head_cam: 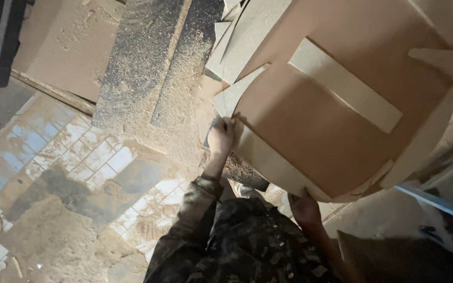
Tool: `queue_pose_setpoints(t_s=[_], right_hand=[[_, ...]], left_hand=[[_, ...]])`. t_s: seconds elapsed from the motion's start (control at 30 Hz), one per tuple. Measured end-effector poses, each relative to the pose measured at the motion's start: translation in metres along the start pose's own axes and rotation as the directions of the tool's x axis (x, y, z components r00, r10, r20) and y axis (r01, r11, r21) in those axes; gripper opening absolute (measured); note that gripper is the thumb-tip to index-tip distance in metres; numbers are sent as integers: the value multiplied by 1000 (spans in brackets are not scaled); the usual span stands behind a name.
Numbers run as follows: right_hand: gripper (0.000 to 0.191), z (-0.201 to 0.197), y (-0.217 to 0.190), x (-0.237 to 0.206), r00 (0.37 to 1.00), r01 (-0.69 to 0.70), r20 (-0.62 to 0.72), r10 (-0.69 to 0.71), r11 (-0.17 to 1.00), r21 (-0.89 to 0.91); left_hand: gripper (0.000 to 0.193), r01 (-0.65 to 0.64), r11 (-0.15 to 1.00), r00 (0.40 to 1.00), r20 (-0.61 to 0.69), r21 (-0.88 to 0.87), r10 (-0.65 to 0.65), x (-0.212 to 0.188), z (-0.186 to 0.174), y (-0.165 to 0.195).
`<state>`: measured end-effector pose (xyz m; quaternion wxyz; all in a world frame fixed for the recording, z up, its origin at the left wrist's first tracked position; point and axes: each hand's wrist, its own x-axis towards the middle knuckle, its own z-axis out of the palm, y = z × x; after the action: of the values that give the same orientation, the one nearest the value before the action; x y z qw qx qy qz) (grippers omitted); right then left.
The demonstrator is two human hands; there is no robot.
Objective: The person holds a large curved wooden furniture panel against a workbench and traces a pencil line along its edge. They carry the panel across the workshop, reposition it, and continue tracing the line along the other side of the panel.
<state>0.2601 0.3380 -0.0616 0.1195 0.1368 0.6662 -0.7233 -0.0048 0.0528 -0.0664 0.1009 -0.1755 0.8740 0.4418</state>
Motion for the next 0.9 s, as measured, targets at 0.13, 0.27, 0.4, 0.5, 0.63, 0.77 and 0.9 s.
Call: queue_pose_setpoints(t_s=[0.13,0.27,0.4,0.5,0.63,0.77,0.9], right_hand=[[29,20,-5,48,931,-18,-147,333,444,896],[29,25,-28,69,948,29,-139,285,358,933],[35,1,-30,5,975,6,-182,125,808,589],[45,-36,-30,-49,940,84,-325,102,855,512],[78,-121,-46,-103,844,281,-440,305,447,849],[80,-187,-45,-78,944,242,-283,173,223,944],[68,-213,-36,-52,923,141,-338,186,652,745]], left_hand=[[43,-69,988,996,-45,138,76,56,2,38],[49,-176,981,984,44,86,173,85,0,71],[49,-136,990,983,128,41,130,28,2,40],[49,-64,998,996,61,23,63,-39,-2,-3],[51,-32,999,999,-1,16,32,-91,-19,-48],[50,65,996,998,28,-67,-63,-107,-34,-67],[48,94,994,996,-2,-51,-94,-109,-30,-76]])
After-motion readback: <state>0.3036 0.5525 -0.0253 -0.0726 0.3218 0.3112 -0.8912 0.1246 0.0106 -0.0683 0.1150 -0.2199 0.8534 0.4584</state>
